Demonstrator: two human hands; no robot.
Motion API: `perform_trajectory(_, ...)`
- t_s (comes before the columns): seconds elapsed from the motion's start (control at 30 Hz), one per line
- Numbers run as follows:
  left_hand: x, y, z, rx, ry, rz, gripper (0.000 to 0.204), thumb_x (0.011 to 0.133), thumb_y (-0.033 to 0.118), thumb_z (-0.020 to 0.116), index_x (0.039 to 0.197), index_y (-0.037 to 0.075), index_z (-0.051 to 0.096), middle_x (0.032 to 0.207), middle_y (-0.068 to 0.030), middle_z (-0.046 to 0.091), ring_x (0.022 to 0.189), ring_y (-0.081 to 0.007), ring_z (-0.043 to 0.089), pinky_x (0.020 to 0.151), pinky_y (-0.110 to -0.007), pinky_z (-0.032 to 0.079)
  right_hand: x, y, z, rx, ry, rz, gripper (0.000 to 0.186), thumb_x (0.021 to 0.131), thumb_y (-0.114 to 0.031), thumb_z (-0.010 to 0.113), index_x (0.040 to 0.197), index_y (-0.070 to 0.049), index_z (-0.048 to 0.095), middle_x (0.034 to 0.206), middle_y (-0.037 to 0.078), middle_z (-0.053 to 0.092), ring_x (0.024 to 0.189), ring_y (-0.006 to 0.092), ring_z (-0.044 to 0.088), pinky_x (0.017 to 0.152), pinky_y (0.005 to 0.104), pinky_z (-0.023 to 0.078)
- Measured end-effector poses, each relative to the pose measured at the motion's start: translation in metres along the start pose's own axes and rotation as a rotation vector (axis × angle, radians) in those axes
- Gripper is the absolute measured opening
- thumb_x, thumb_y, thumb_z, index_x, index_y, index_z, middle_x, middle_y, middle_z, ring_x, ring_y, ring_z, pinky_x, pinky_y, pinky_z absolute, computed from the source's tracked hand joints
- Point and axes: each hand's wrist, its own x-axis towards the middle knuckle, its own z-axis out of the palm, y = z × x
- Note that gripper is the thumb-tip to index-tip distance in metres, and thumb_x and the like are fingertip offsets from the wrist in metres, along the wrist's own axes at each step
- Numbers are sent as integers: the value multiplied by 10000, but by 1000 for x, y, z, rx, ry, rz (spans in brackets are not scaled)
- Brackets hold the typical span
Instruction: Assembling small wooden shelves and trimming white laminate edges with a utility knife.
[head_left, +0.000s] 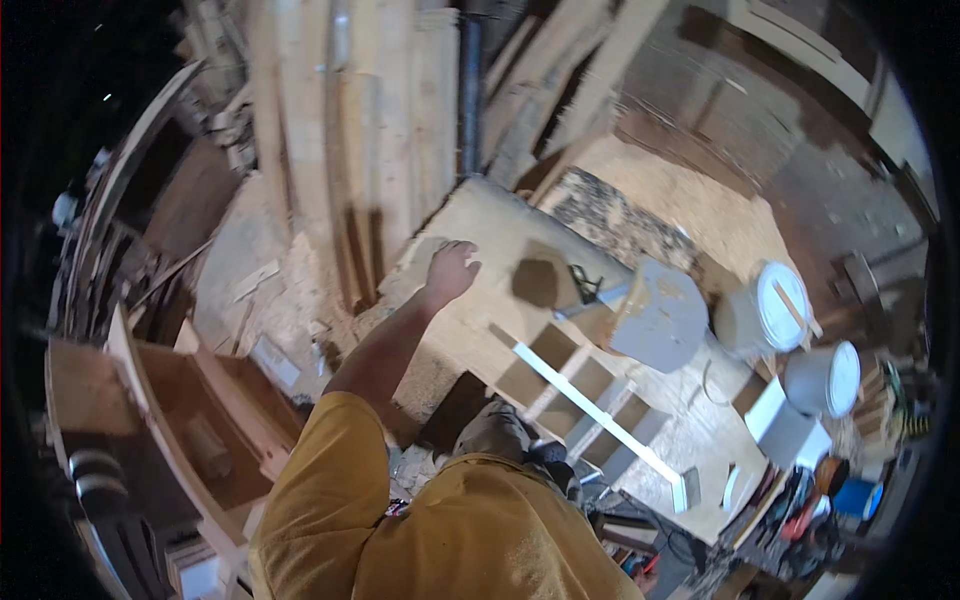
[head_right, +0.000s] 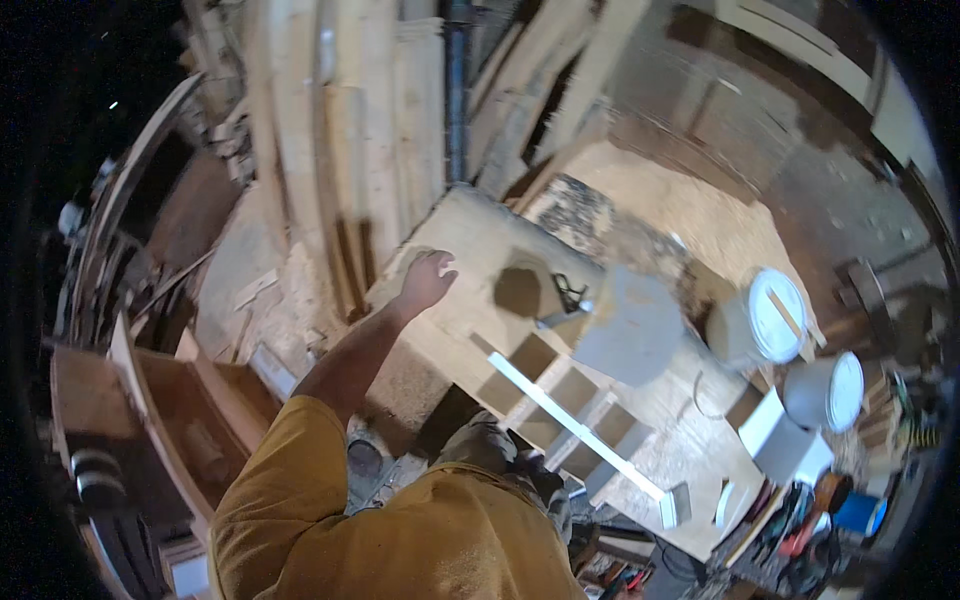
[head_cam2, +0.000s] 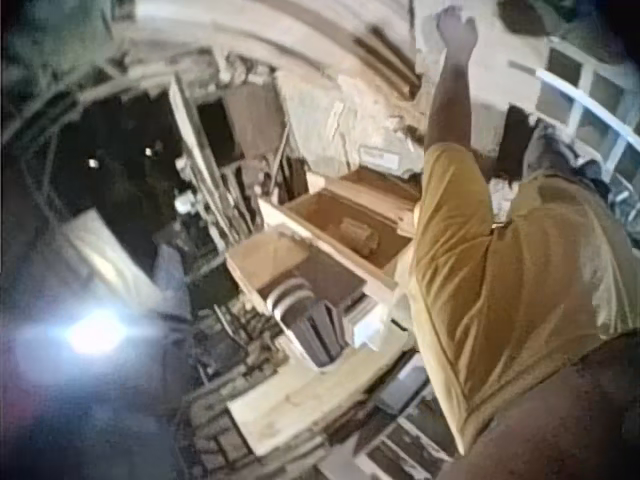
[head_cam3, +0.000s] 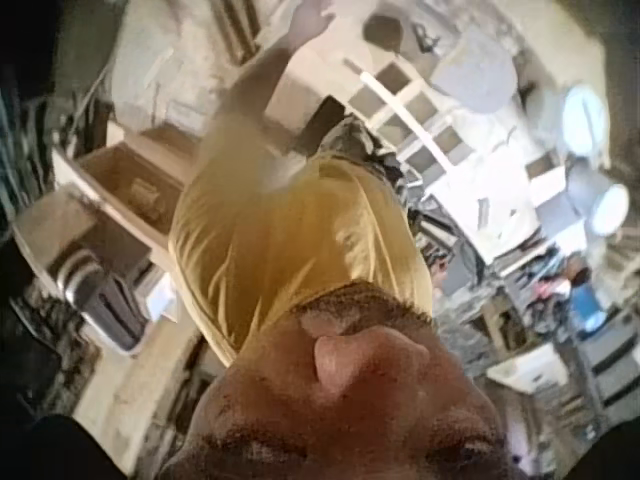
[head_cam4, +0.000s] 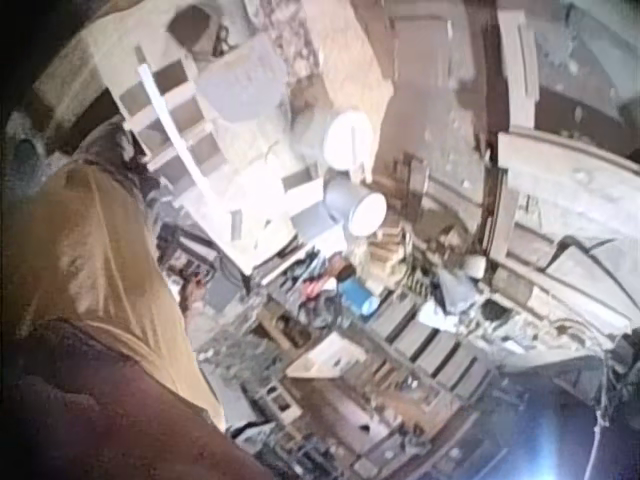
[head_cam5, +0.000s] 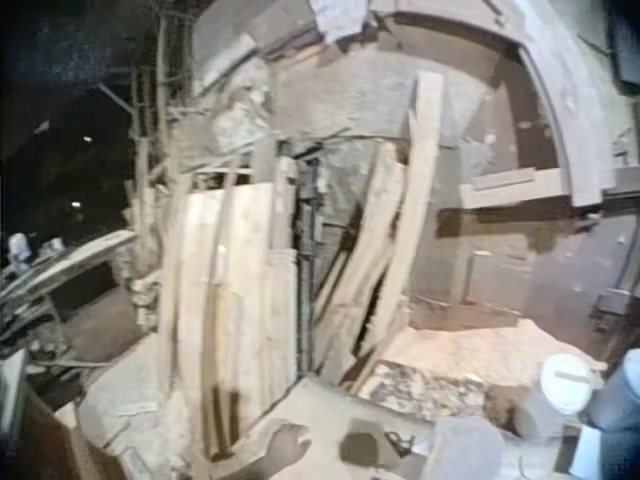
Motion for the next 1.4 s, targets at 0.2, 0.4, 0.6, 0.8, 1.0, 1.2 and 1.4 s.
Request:
perform_trajectory(0.2, -47, -109, -121, 179, 276, -519, 380, 752, 197, 728, 1045, -13, 607, 1014, -230, 642, 972, -399, 609, 848, -457, 487, 60, -43, 32, -64, -226, -82, 65, 793, -100, 632, 815, -43, 609, 707, 9, 546, 702, 127, 512, 648, 288, 425)
perform_trajectory(0.4, 36, -224, -199, 240, 478, -637, 660, 796, 330, 681, 1295, -30, 442, 1183, -283, 574, 1136, -439, 536, 971, -454, 442, 49, -109, 64, -196, -319, -70, 63, 793, -96, 635, 816, -42, 612, 708, 7, 548, 702, 126, 514, 647, 286, 426)
perform_trajectory(0.6, 173, -275, -240, 223, 526, -496, 869, 758, 376, 719, 1365, -115, 338, 1317, -329, 465, 1264, -417, 447, 1056, -416, 381, 9, -160, 102, -307, -335, -7, 61, 792, -93, 638, 817, -42, 614, 709, 5, 550, 701, 124, 516, 647, 284, 427)
perform_trajectory(0.8, 238, -340, -260, 178, 507, -428, 787, 722, 358, 742, 1291, -92, 435, 1107, -265, 617, 1058, -408, 600, 946, -440, 465, -12, -189, 163, -324, -371, 15, 60, 792, -90, 641, 818, -42, 616, 709, 4, 552, 701, 123, 518, 646, 283, 429)
perform_trajectory(1.0, 204, -298, -281, 225, 718, -397, 454, 731, 335, 759, 922, -22, 554, 805, -167, 654, 785, -287, 661, 723, -393, 525, -29, -225, 174, -351, -496, 47, 59, 792, -87, 644, 819, -42, 618, 710, 2, 553, 700, 122, 520, 645, 281, 430)
perform_trajectory(1.2, 116, -205, -300, -468, 632, -180, 291, 915, 327, 614, 905, 40, 568, 657, -12, 499, 573, -108, 481, 508, -268, 381, -17, -250, 202, -307, -714, -5, 57, 791, -84, 647, 821, -42, 620, 711, 1, 555, 700, 121, 522, 644, 279, 431)
perform_trajectory(1.4, 4, -76, -314, -823, 620, -289, 261, 931, 298, 589, 944, 37, 595, 659, -5, 506, 518, -88, 452, 489, -238, 371, -5, -263, 224, -197, -909, -157, 56, 791, -81, 650, 822, -42, 622, 711, -1, 557, 700, 119, 524, 643, 278, 433)
